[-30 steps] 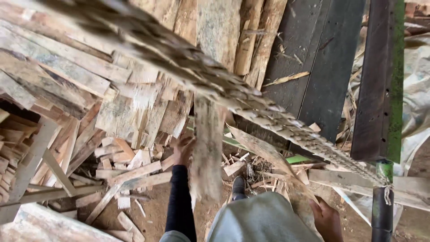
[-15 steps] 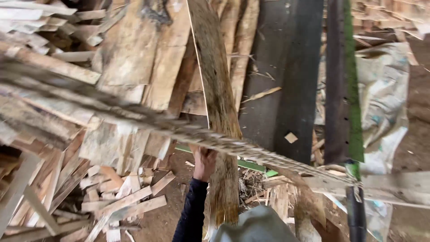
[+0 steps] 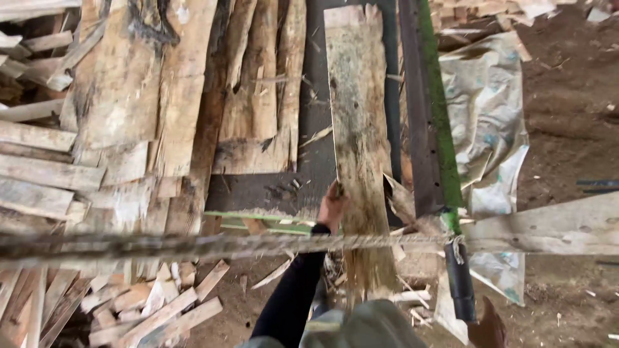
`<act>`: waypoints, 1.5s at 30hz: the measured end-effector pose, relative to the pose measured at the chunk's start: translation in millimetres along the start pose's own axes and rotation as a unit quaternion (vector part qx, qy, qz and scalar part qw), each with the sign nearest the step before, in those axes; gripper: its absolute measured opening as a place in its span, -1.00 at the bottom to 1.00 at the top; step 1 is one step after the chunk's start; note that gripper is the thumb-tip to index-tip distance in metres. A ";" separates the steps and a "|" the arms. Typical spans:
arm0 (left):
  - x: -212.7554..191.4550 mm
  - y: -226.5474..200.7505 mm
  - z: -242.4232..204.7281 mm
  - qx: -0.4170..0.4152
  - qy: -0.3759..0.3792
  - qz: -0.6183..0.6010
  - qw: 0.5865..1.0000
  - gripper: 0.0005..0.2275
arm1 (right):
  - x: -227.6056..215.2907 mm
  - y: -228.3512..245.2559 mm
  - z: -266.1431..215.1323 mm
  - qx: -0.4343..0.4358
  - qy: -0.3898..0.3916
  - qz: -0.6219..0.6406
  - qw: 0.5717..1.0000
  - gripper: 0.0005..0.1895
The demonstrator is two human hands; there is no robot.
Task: Cutting thin wooden boards using a manual lever-operated shear.
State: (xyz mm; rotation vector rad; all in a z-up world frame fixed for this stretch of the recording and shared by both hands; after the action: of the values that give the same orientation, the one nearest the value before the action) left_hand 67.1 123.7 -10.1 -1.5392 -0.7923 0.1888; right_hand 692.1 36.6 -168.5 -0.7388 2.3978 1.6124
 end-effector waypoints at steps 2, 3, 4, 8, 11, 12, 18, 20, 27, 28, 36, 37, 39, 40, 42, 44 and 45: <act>-0.9 38.0 4.0 0.000 0.019 -0.034 0.999 -0.35 | -9.9 52.0 63.2 -0.015 -0.026 -0.013 0.999 -0.35; -2.4 58.8 0.4 -0.005 0.034 -0.066 0.997 -0.30 | -6.7 76.5 85.4 -0.020 -0.037 -0.021 0.999 -0.33; -1.3 73.2 -13.7 -0.009 0.034 -0.067 0.997 -0.30 | 8.6 154.4 76.6 -0.016 -0.038 -0.022 0.999 -0.33; 22.4 84.2 -20.3 0.066 0.111 -0.211 0.969 -0.35 | 38.6 402.7 1.0 0.129 0.141 0.314 0.930 -0.24; 15.8 127.6 -30.7 0.100 0.119 -0.044 0.987 -0.36 | 53.7 431.0 -5.5 0.161 0.166 0.228 0.946 -0.24; 10.3 148.4 -27.1 0.116 0.112 0.097 0.982 -0.36 | 59.3 432.7 -0.4 0.175 0.163 0.158 0.958 -0.26; 43.7 65.0 -81.4 0.110 0.049 0.361 0.925 -0.39 | 72.2 485.6 -18.1 0.193 0.139 0.047 0.970 -0.19; 48.1 51.7 -54.2 0.098 0.056 0.327 0.938 -0.39 | 67.1 479.0 -15.5 0.181 0.134 0.029 0.974 -0.18; 75.8 -3.0 15.1 -0.030 0.100 0.387 0.916 -0.36 | 61.9 493.4 -15.5 0.128 0.127 -0.021 0.983 -0.17; 69.6 29.0 34.1 -0.031 0.099 0.383 0.918 -0.36 | 63.5 497.1 -17.5 0.129 0.126 -0.025 0.983 -0.17; 94.6 9.1 79.6 0.003 0.106 0.416 0.903 -0.36 | 64.3 491.2 -14.5 0.112 0.122 -0.042 0.985 -0.29; 99.0 4.4 80.4 0.003 0.107 0.415 0.903 -0.36 | 64.2 486.3 -13.4 0.113 0.120 -0.042 0.985 -0.29; 101.6 -4.2 81.6 -0.066 0.120 0.411 0.901 -0.36 | 66.4 477.2 -9.8 0.122 0.111 -0.045 0.985 -0.28; 100.3 12.7 90.5 -0.066 0.119 0.411 0.901 -0.36 | 67.8 477.0 -9.9 0.122 0.112 -0.045 0.985 -0.28; 98.3 44.5 108.8 -0.028 0.120 0.432 0.894 -0.35 | 70.7 476.0 -10.0 0.131 0.112 -0.040 0.984 -0.30; 104.3 36.9 108.1 -0.024 0.118 0.432 0.894 -0.35 | 71.7 479.2 -10.9 0.136 0.113 -0.043 0.983 -0.30; 107.2 33.1 107.9 -0.019 0.116 0.432 0.894 -0.35 | 72.3 480.4 -11.3 0.141 0.112 -0.046 0.983 -0.30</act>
State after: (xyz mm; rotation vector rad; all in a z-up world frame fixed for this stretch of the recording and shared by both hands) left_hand 98.4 275.8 -21.6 -1.8254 0.1275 0.6271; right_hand 399.8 146.8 203.8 -1.0031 2.6249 1.1755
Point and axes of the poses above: each hand's wrist, its own z-axis towards the middle knuckle, its own x-axis out of the palm, y = z × x, the point moved 3 cm from there along z, towards the middle knuckle, and after that the axes turned 8 degrees about x, right-handed, at the moved point
